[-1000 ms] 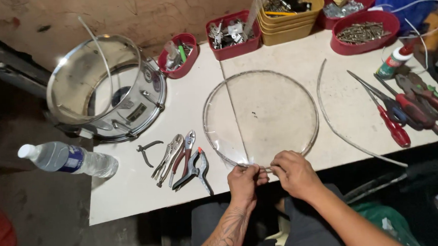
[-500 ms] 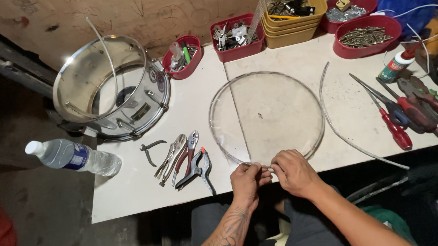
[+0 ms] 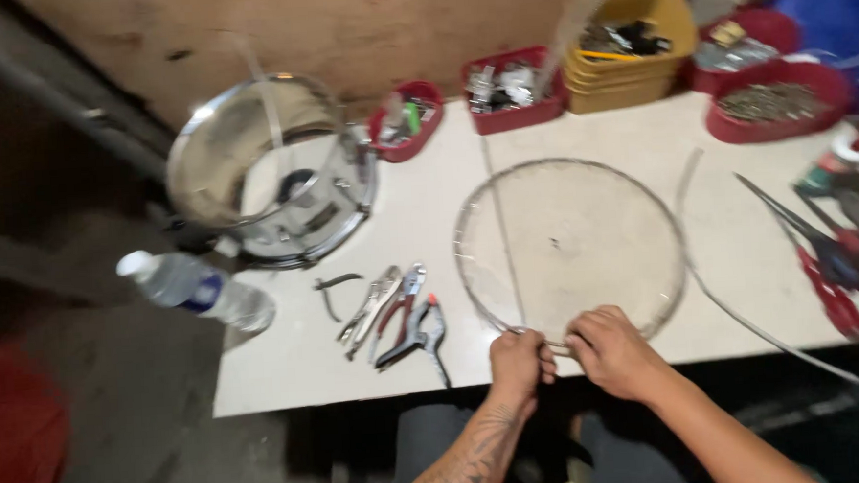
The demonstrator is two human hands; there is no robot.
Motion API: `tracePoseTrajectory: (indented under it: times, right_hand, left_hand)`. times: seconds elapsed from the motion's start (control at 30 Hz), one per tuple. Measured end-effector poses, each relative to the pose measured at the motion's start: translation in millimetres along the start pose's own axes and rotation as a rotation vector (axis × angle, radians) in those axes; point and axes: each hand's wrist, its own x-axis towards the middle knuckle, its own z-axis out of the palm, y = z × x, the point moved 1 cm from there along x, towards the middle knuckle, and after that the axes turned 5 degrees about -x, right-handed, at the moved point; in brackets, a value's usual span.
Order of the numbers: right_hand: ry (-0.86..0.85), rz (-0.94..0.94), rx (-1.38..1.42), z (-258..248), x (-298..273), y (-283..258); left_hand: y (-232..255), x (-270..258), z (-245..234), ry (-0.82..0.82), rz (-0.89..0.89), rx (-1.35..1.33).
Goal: The person uses pliers to manipulate a metal ring attached to a drum head, then removes a clamp and handles a white plastic tube. They continue to adjust the ring and the clamp on the drum head.
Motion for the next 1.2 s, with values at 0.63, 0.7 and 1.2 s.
tracePoseTrajectory:
  times: [0.63,0.7,1.2]
  right_hand:
    - [-0.147,0.253,-0.083,4.4,13.1,24.3]
    - [-0.09,0.185,-0.121,-4.0,10.8,16.0]
    - [-0.054,0.268,-0.2,-9.4,1.2,-6.4]
  left_hand:
    - [20.2,-32.1,14.6,0.082,0.093,0.121]
    - [22.2,-30.8,15.1,0.102,0.066,0.074]
    - [2.8,-14.8,11.8,0.081,0.048,0.012]
